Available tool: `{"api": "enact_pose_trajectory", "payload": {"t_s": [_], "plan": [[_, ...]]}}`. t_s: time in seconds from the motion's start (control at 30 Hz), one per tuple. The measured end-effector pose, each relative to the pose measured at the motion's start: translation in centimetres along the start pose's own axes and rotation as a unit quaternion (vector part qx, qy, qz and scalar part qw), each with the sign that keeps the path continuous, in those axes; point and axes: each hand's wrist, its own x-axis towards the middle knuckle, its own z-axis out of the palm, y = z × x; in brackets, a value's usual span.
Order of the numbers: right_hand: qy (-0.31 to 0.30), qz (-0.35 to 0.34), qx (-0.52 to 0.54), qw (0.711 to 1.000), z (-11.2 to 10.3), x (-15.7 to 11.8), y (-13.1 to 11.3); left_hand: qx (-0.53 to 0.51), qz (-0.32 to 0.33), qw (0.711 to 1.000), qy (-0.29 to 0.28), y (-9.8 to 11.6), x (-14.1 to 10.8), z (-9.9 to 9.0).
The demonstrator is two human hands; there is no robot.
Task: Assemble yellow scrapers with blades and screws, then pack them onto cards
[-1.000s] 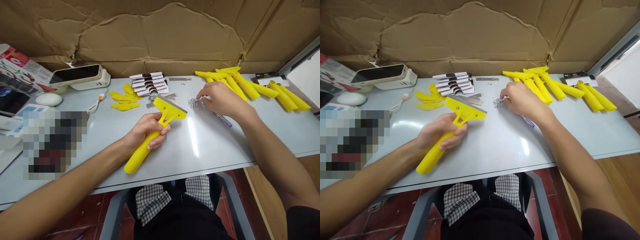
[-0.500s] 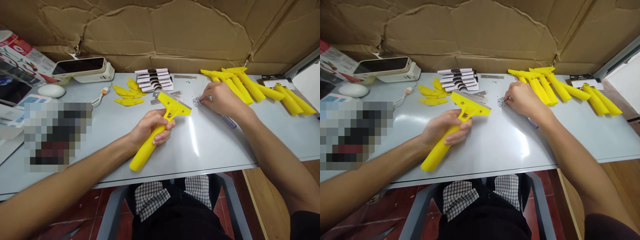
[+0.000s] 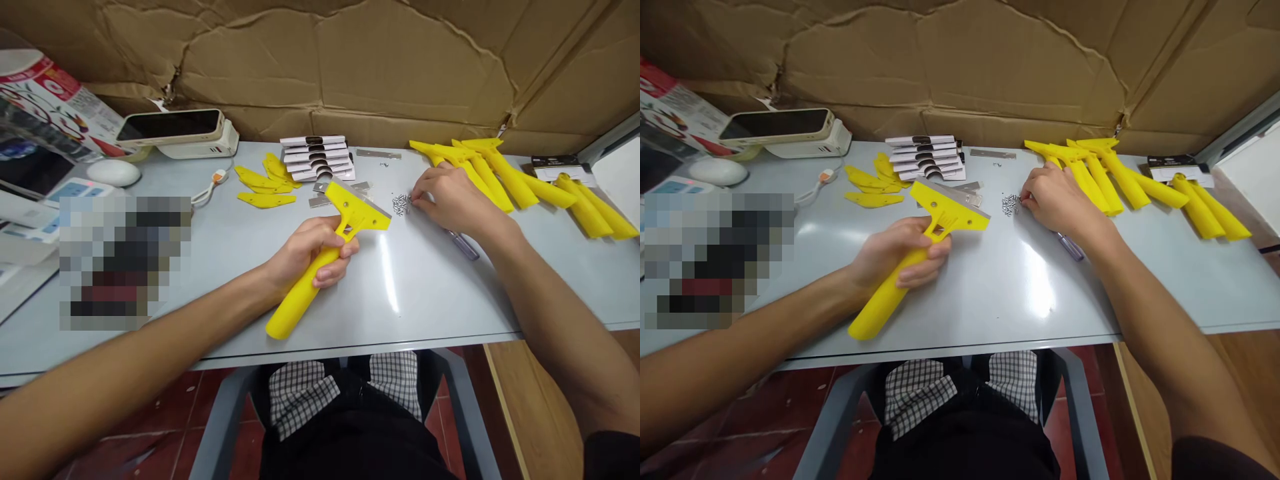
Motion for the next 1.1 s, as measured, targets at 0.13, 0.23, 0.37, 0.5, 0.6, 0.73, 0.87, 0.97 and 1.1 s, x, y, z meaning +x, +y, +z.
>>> {"api": "enact_pose_trajectory", "payload": {"t_s": [0.13, 0.23, 0.37, 0.5, 0.6, 0.73, 0.87, 0.97, 1.1], "plan": [[0.003, 0.001, 0.000, 1.000, -0.1, 0.0, 0.1, 0.001, 0.005, 1.000, -0.002, -0.1, 0.0, -0.1], [0.005, 0.002, 0.008, 1.000, -0.5, -0.1, -0.2, 0.001, 0.010, 1.000, -0.002, -0.1, 0.0, 0.0], [0.008, -0.001, 0.016, 1.000, -0.9, -0.1, -0.3, -0.003, 0.009, 1.000, -0.004, 0.0, 0.0, 0.0], [0.012, -0.007, 0.023, 1.000, -0.6, -0.1, -0.1, -0.006, 0.012, 1.000, -0.004, -0.1, 0.0, -0.1], [0.016, -0.006, 0.027, 0.999, -0.5, 0.0, 0.0, -0.005, 0.013, 1.000, -0.002, -0.1, 0.0, 0.0], [0.016, -0.003, 0.026, 1.000, -0.5, -0.1, -0.3, -0.004, 0.013, 1.000, -0.002, -0.1, 0.0, 0.0], [0.021, -0.005, 0.022, 1.000, -0.1, 0.0, -0.6, 0.000, 0.010, 1.000, -0.006, -0.1, 0.0, 0.0], [0.030, 0.000, 0.047, 0.998, 0.0, 0.2, -1.0, 0.002, 0.010, 1.000, -0.008, -0.1, 0.0, -0.1], [0.054, 0.052, 0.155, 0.985, -1.0, 0.3, -2.0, 0.010, 0.009, 1.000, -0.021, -0.1, -0.1, -0.1]]}}
